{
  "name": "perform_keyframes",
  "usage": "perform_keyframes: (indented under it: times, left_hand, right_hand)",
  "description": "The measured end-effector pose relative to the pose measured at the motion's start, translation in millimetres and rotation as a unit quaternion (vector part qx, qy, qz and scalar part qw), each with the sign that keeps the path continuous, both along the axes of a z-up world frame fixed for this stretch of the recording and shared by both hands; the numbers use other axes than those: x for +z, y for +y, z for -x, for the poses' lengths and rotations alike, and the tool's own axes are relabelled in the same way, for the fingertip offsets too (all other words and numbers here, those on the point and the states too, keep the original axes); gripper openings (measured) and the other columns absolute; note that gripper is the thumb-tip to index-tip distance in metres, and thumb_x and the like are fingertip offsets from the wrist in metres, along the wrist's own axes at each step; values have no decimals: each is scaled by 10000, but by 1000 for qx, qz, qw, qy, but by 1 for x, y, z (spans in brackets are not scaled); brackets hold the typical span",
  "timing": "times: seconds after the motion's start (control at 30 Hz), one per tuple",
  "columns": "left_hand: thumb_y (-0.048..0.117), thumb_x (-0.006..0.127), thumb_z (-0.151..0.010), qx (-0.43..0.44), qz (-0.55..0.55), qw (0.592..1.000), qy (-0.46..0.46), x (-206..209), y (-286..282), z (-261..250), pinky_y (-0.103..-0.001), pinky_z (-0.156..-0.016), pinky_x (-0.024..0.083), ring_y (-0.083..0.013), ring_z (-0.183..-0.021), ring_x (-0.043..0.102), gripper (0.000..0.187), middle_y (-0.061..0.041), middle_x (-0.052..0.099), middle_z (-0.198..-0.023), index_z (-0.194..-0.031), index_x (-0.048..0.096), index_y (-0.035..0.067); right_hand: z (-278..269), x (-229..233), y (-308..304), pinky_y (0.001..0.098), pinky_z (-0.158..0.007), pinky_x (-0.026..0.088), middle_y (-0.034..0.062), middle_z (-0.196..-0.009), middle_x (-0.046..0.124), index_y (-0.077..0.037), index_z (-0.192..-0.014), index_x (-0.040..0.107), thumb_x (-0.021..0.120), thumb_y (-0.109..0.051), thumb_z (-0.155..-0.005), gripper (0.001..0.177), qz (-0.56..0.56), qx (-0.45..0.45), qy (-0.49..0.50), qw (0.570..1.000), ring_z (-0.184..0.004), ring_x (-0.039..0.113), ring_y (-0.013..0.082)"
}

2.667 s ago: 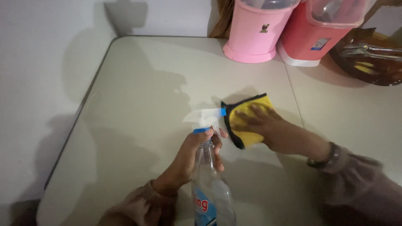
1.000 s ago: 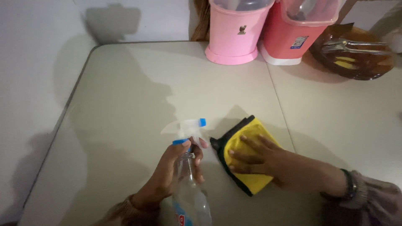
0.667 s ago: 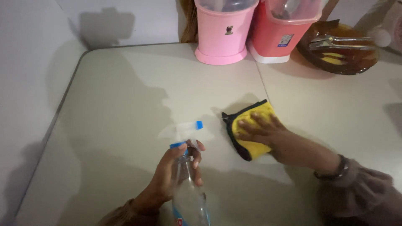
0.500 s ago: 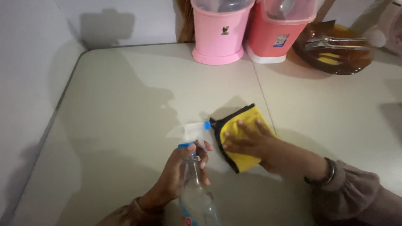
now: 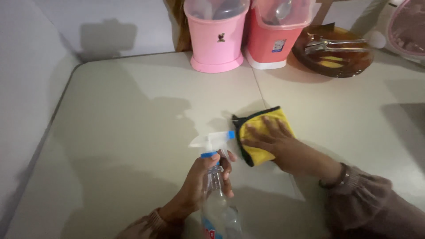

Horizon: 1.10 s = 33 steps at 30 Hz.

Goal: Wiping a white table surface using a yellow cloth while holding a spray bottle.

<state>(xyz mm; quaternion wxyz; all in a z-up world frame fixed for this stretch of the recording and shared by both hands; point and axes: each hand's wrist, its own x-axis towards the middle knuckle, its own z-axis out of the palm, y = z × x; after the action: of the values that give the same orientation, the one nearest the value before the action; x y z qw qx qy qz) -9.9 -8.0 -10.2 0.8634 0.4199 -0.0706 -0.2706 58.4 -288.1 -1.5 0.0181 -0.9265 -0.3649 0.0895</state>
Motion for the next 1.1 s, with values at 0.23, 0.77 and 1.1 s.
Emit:
perform_keyframes:
  times: [0.23, 0.77, 1.1]
  left_hand:
    - [460, 580, -945, 1, -20, 1000, -14, 7, -17, 0, -389, -540, 592, -228, -563, 661, 553, -66, 572, -763, -1190, 622, -35]
    - [484, 548, -939, -20, -14, 999, 34, -3, -6, 5, -349, -533, 578, -238, -571, 692, 589, -59, 571, -784, -1212, 588, -37]
    - [484, 564, -917, -12, -32, 998, 49, 5, -1, 6, -373, -572, 616, -226, -560, 670, 592, -65, 563, -772, -1182, 583, -45]
  right_hand:
    - [36, 44, 13, 677, -1164, -14, 4, -1762, 116, -382, -1634, 275, 731, -16, -770, 1044, 56, 88, 160, 982, -1573, -64, 430]
    - [15, 24, 4, 622, -1193, 78, 47, -1713, 173, -346, -1582, 335, 762, -84, -727, 991, 16, 29, 20, 999, -1536, 34, 445]
    - [10, 22, -39, 565, -1235, 166, 19, -1732, 189, -318, -1598, 319, 657, 33, -740, 987, 19, 13, 53, 998, -1538, 82, 413]
